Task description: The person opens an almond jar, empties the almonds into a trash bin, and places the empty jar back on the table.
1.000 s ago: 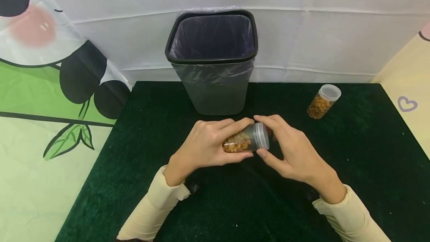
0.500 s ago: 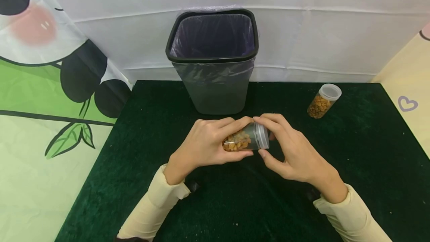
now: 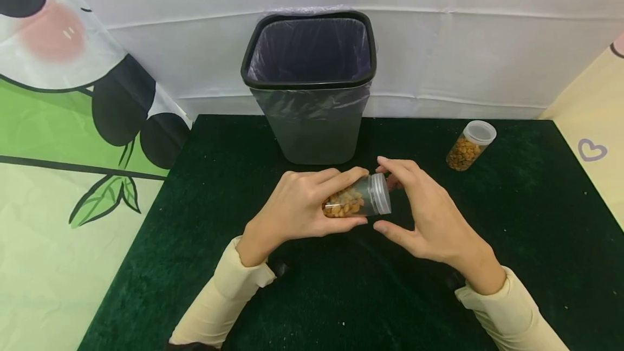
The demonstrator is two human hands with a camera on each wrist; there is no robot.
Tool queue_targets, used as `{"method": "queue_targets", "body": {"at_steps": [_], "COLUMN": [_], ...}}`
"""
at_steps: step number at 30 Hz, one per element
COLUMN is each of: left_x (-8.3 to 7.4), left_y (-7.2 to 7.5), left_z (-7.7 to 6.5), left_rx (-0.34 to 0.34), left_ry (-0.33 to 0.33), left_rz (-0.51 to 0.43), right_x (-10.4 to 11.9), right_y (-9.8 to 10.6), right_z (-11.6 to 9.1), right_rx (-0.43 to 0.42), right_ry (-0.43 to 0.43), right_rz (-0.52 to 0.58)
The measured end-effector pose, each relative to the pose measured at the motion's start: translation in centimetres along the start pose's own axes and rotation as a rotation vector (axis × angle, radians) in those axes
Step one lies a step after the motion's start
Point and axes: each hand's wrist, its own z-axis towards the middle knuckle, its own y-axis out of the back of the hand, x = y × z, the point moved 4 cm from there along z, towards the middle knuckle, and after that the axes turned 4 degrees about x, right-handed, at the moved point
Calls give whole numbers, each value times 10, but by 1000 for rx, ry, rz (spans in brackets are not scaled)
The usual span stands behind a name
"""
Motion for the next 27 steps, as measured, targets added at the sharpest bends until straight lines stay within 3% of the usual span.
{"method": "queue_targets", "body": {"at_steps": [7, 27], "left_x": [-1, 1], "left_y": [0, 1], "left_z": [0, -1], "left_rx": [8, -8], "left_ry": [1, 4], "left_rz": [-10, 1], "right_x": [-2, 5], "right_y": [1, 2], "right_z": [-3, 0], "right_rx": [-49, -109], "right_ry": [-17, 133], "right_rz": [-87, -38]}}
